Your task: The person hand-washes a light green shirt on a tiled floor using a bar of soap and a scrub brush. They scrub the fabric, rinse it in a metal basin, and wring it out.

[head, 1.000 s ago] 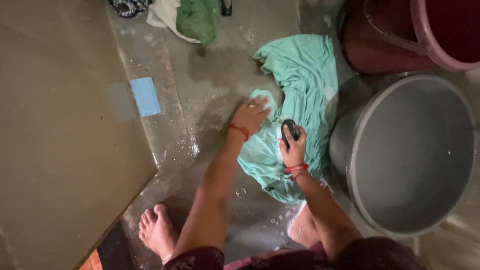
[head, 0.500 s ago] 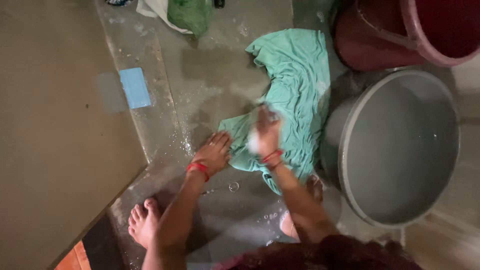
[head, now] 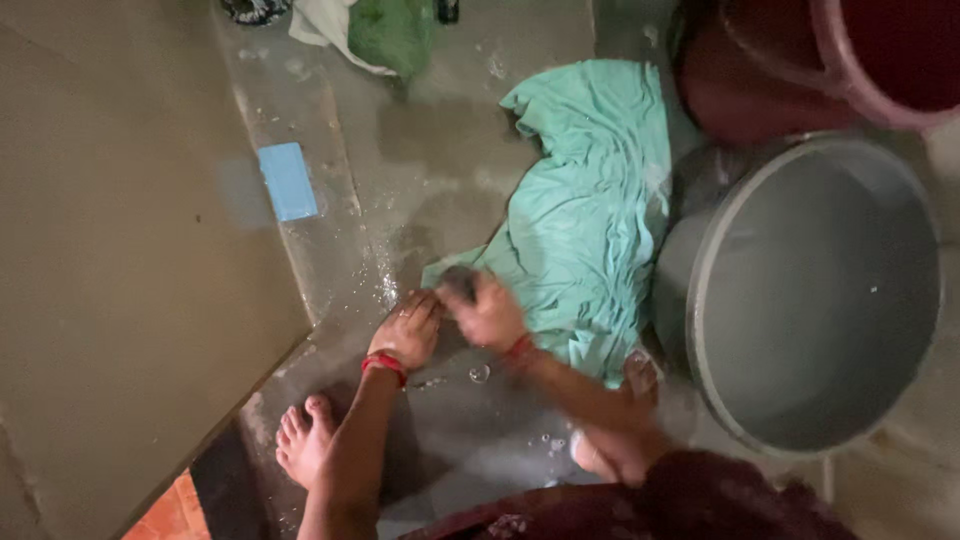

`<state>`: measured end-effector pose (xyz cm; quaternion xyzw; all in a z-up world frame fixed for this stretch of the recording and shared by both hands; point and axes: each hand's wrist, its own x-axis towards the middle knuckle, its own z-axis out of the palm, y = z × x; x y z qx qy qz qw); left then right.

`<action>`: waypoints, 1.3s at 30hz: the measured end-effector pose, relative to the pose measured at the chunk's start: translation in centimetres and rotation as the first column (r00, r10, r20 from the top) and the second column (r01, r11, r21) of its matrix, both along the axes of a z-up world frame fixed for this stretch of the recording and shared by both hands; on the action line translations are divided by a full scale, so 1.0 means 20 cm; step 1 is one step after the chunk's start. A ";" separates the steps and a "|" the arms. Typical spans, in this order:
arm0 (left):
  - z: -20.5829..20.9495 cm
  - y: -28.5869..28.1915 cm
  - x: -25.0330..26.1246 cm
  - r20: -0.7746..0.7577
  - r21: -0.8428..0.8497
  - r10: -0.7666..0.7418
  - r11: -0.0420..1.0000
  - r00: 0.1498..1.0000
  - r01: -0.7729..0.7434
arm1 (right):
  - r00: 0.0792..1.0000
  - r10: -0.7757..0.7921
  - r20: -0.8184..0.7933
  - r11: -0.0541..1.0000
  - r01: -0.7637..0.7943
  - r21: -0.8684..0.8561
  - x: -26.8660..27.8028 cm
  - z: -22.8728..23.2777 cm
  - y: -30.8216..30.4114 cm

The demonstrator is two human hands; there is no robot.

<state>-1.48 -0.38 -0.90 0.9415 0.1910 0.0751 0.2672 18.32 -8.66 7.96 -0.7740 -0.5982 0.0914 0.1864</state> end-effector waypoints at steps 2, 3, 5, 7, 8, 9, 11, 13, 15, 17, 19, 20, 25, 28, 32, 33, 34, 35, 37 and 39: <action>-0.04 -0.02 -0.01 -0.030 -0.063 0.040 0.997 0.999 -0.042 | 0.991 -0.112 0.078 0.993 0.115 -0.028 0.06 0.00 -0.03; -0.04 -0.04 0.01 -0.041 -0.096 0.064 0.993 0.997 -0.067 | 0.974 -0.183 0.137 0.982 0.188 -0.022 0.15 0.01 -0.04; -0.03 -0.05 -0.02 0.103 -0.024 0.022 1.000 0.994 -0.019 | 0.909 -0.334 0.247 0.940 0.341 0.016 0.23 0.03 -0.06; 0.01 -0.04 -0.02 0.149 0.019 0.006 1.000 0.989 -0.009 | 0.982 -0.174 0.079 0.984 0.171 0.039 0.15 0.02 -0.09; 0.02 -0.02 -0.01 0.124 0.020 0.019 1.000 0.992 -0.022 | 0.997 -0.078 -0.004 0.995 0.078 0.065 0.14 0.01 -0.07; 0.02 0.00 -0.01 0.099 0.021 0.033 0.999 0.995 -0.035 | 0.982 -0.072 -0.174 0.996 0.080 0.043 0.14 -0.01 -0.06; 0.02 0.01 -0.04 0.110 0.067 0.024 0.997 0.994 -0.031 | 0.856 -0.079 -0.511 0.997 0.079 -0.021 0.11 -0.05 -0.09; 0.00 -0.04 -0.01 0.111 0.060 0.034 0.997 0.993 -0.040 | 0.968 -0.204 0.147 0.977 0.210 -0.024 0.20 -0.06 -0.12; 0.02 -0.07 -0.03 0.079 0.025 0.020 0.999 0.997 -0.022 | 0.918 -0.366 0.152 0.926 0.376 -0.042 0.16 -0.06 -0.16; 0.04 -0.05 -0.02 0.109 0.014 0.020 1.000 0.994 -0.021 | 0.848 -0.518 -0.112 0.856 0.513 -0.069 0.10 -0.05 -0.12; 0.03 0.00 0.00 0.074 0.030 0.034 0.999 0.997 -0.036 | 0.784 -0.492 -0.378 0.869 0.470 -0.157 0.07 -0.08 -0.06; 0.02 0.01 -0.02 0.013 0.036 0.038 0.999 0.999 -0.039 | 0.870 -0.372 -0.323 0.928 0.347 -0.134 0.05 -0.09 -0.06; 0.00 -0.06 -0.04 0.070 0.049 0.005 0.999 0.998 -0.008 | 0.910 -0.357 0.209 0.931 0.366 -0.003 0.17 -0.15 -0.05; 0.03 -0.02 -0.03 0.087 0.079 0.018 0.997 0.996 -0.025 | 0.758 -0.606 -0.242 0.794 0.556 -0.246 0.11 -0.15 -0.06; 0.03 0.00 -0.02 0.053 0.030 0.033 0.999 0.998 -0.035 | 0.995 0.066 0.076 0.993 -0.059 -0.100 0.11 -0.19 -0.12; 0.03 -0.04 -0.03 0.024 0.016 0.033 0.999 0.999 -0.034 | 0.962 -0.231 -0.144 0.972 0.221 -0.082 0.25 -0.21 -0.09; 0.02 -0.05 -0.01 0.069 0.009 0.030 0.999 0.997 -0.031 | 0.826 -0.540 -0.159 0.841 0.525 -0.129 0.38 -0.22 -0.05; 0.02 -0.07 0.00 0.114 0.003 0.028 1.000 0.993 -0.028 | 0.875 -0.485 0.005 0.872 0.484 -0.078 0.52 -0.21 -0.04; 0.01 0.00 0.00 0.133 0.051 0.017 0.998 0.991 -0.024 | 0.899 -0.418 0.131 0.907 0.420 0.006 0.67 -0.24 -0.03; -0.01 0.02 0.06 0.100 0.120 0.046 0.991 0.994 -0.058 | 0.927 -0.367 0.084 0.930 0.362 0.069 0.78 -0.30 -0.04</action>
